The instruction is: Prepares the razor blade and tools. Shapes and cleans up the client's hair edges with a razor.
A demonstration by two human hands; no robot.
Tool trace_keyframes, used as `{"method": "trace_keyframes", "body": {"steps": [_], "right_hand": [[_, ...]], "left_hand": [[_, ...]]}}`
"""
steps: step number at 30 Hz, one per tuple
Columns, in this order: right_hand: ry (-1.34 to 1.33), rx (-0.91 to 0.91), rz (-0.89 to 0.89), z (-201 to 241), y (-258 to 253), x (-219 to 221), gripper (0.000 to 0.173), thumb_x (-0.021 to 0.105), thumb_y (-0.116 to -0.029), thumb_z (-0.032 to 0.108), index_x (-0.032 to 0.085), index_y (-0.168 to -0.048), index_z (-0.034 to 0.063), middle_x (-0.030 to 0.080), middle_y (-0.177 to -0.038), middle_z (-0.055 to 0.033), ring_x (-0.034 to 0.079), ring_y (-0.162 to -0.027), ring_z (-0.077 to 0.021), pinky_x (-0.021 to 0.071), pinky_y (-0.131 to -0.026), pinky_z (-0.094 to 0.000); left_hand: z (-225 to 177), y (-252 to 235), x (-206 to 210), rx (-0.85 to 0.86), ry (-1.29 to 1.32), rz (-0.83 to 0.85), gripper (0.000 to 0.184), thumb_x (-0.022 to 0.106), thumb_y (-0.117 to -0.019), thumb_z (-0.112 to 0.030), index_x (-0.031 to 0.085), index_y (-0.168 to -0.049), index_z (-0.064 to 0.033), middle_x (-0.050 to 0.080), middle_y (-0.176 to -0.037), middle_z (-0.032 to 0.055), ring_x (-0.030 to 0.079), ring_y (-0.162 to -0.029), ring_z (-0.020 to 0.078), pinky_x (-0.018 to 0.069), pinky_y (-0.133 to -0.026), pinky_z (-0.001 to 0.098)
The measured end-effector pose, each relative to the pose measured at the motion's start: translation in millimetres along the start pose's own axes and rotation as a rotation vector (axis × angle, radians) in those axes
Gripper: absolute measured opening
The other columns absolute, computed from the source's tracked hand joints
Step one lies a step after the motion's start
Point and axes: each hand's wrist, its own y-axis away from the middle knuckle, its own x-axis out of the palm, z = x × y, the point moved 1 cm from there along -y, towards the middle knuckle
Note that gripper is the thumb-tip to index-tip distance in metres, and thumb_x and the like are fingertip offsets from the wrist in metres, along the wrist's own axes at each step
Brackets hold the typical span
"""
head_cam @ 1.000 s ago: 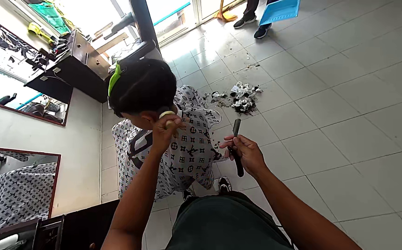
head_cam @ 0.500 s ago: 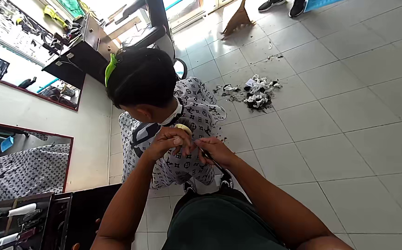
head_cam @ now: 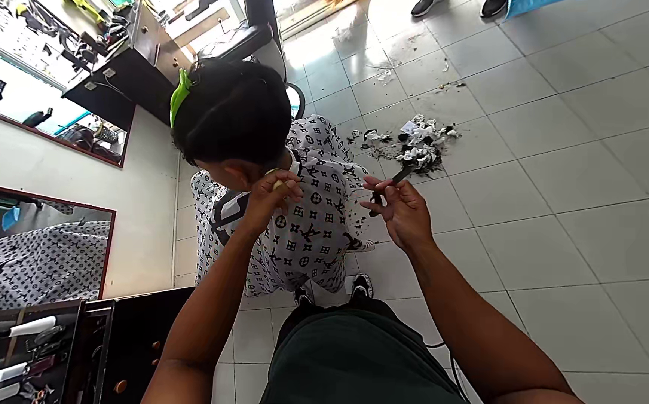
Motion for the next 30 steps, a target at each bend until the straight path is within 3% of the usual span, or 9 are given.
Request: {"method": "trace_keyframes", "body": {"steps": [2,4,6,8,11,13,21,27,30], "right_hand": [[-0.127,-0.036,0.000,-2,-11,5,0.025,0.033,-0.1108,0.014,0.058,-0.107,0.0162,0.069,-0.129,-0.0012,0.064,-0.122,-0.0181,0.0564,-0.098,-0.0391],[-0.143,-0.096,0.026,-7,-21,14,0.025,0.034,-0.1114,0.016,0.058,-0.108,0.0160,0.070,-0.125,-0.0010,0.065,-0.120,-0.0166,0.0546,-0.100,-0.0369],[-0.106,-0.149,0.069,-15,-30,28,0.025,0.035,-0.1111,0.015,0.060,-0.109,0.0133,0.072,-0.115,0.0002,0.068,-0.110,-0.0140,0.0554,-0.097,-0.0347],[-0.073,-0.176,0.067,-24,-40,48,0.024,0.038,-0.1096,0.011,0.062,-0.110,0.0080,0.073,-0.106,0.0007,0.070,-0.098,-0.0114,0.0583,-0.091,-0.0331],[0.029,-0.230,0.043,-27,-51,79,0.023,0.047,-0.1071,0.009,0.066,-0.115,-0.0012,0.070,-0.108,-0.0031,0.069,-0.096,-0.0088,0.0590,-0.089,-0.0311],[0.145,-0.334,0.029,-23,-53,99,0.023,0.054,-0.1046,0.010,0.069,-0.114,-0.0051,0.068,-0.109,-0.0091,0.066,-0.098,-0.0094,0.0578,-0.088,-0.0279],[0.381,-0.636,-0.069,-11,-52,160,0.020,0.068,-0.0969,0.008,0.075,-0.112,-0.0030,0.074,-0.102,-0.0160,0.072,-0.096,-0.0191,0.0587,-0.085,-0.0279],[0.395,-0.708,-0.074,-16,-53,174,0.014,0.071,-0.0932,0.006,0.075,-0.103,-0.0032,0.074,-0.098,-0.0155,0.071,-0.095,-0.0204,0.0582,-0.085,-0.0284],[0.354,-0.737,-0.038,-25,-59,170,0.013,0.071,-0.0914,0.003,0.074,-0.101,-0.0045,0.074,-0.106,-0.0178,0.070,-0.107,-0.0246,0.0562,-0.094,-0.0318]], "left_hand": [[-13,2,4,-0.111,-0.173,0.143,0.018,0.056,-0.1020,-0.011,0.065,-0.117,-0.0057,0.073,-0.091,0.0033,0.064,-0.063,0.0038,0.0482,-0.048,0.0172],[-47,5,6,0.073,-0.534,0.208,0.017,0.066,-0.0981,-0.012,0.071,-0.113,-0.0050,0.072,-0.093,0.0011,0.063,-0.071,0.0036,0.0523,-0.062,0.0191],[-86,0,-1,0.396,-0.944,0.065,0.019,0.066,-0.0976,-0.022,0.076,-0.108,-0.0083,0.074,-0.097,0.0058,0.067,-0.080,0.0135,0.0555,-0.071,0.0342],[-128,-18,-17,0.500,-1.241,-0.108,0.025,0.062,-0.1005,-0.028,0.076,-0.112,-0.0102,0.073,-0.114,0.0134,0.071,-0.102,0.0289,0.0555,-0.082,0.0526],[-175,-58,-49,0.283,-1.492,-0.146,0.051,0.057,-0.0982,-0.053,0.067,-0.133,-0.0164,0.057,-0.145,0.0164,0.055,-0.132,0.0379,0.0407,-0.106,0.0620],[-186,-77,-66,0.123,-1.550,-0.045,0.072,0.062,-0.0896,-0.066,0.058,-0.145,-0.0199,0.045,-0.155,0.0187,0.046,-0.139,0.0425,0.0330,-0.112,0.0660],[-173,-88,-61,-0.013,-1.898,0.138,0.109,0.077,-0.0662,-0.075,0.043,-0.157,-0.0255,0.049,-0.149,0.0263,0.041,-0.139,0.0496,0.0221,-0.112,0.0694],[-164,-88,-53,0.001,-1.964,0.128,0.111,0.075,-0.0659,-0.074,0.040,-0.158,-0.0234,0.048,-0.150,0.0270,0.041,-0.139,0.0498,0.0254,-0.109,0.0696],[-160,-90,-48,-0.028,-1.978,0.112,0.117,0.076,-0.0621,-0.076,0.038,-0.159,-0.0227,0.046,-0.151,0.0274,0.040,-0.139,0.0495,0.0258,-0.108,0.0704]]}}
